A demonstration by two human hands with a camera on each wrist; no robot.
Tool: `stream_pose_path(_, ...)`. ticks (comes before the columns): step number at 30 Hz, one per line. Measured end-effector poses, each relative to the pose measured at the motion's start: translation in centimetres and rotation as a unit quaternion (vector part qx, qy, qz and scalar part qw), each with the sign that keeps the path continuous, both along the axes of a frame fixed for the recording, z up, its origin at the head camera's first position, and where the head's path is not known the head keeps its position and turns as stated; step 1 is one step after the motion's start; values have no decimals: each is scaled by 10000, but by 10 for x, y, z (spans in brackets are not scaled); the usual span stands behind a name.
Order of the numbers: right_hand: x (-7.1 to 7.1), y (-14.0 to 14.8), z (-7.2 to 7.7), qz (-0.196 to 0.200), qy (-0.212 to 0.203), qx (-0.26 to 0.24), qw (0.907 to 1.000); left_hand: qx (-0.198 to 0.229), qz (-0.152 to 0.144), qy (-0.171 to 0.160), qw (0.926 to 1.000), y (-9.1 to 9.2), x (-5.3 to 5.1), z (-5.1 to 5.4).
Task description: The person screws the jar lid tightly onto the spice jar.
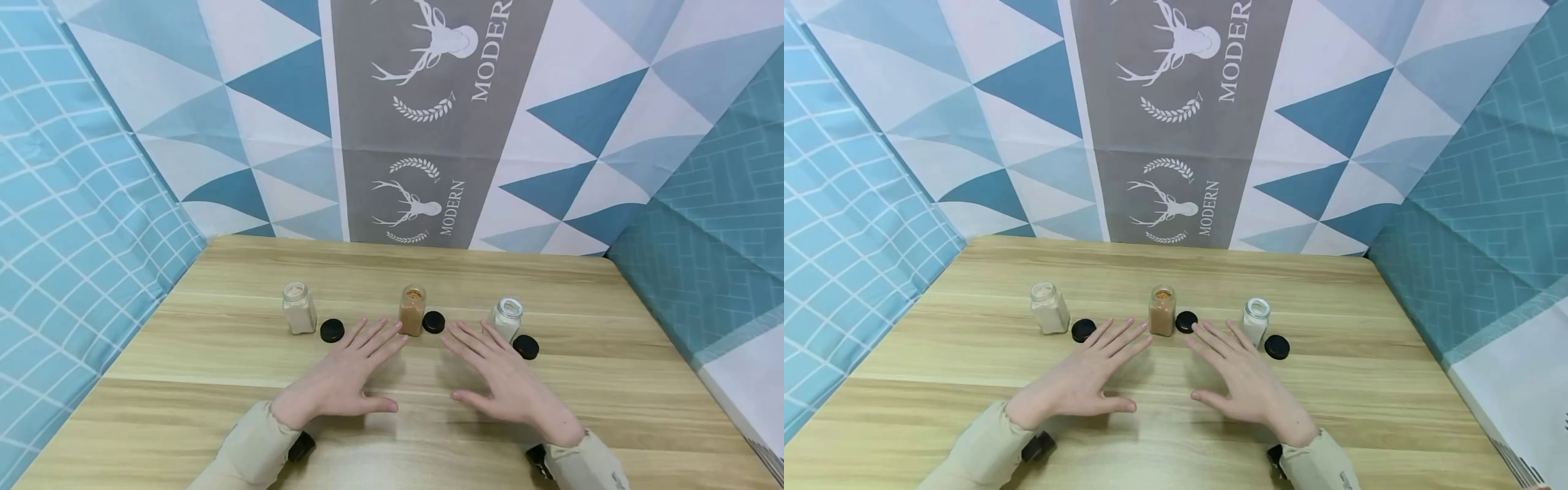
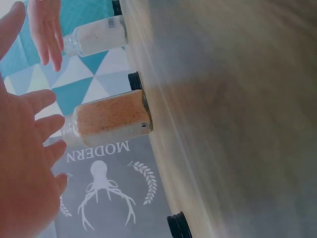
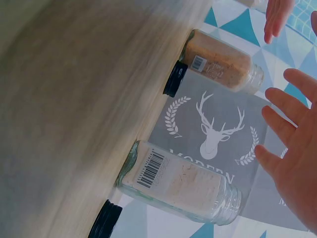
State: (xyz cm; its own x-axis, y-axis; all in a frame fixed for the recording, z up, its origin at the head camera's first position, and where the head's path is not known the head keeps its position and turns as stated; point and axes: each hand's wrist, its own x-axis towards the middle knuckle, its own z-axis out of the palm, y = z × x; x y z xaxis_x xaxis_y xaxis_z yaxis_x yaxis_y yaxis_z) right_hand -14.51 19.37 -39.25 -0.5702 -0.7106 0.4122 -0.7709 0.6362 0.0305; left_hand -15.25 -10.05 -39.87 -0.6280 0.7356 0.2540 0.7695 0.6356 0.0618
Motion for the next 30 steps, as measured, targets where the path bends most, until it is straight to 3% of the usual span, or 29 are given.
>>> stream_pose_path(15, -4, 4, 7, 12, 221, -337, 9992, 64, -197, -458, 9987, 8, 0, 8)
stream_pose_path(21, -5, 10, 9, -186, 291, -489, 9982, 104, -272, -493, 9984, 17, -4, 11)
stream_pose_path(30, -9, 18, 8, -413, 763, -769, 9933, 353, -91, -1139, 9928, 33, -3, 16)
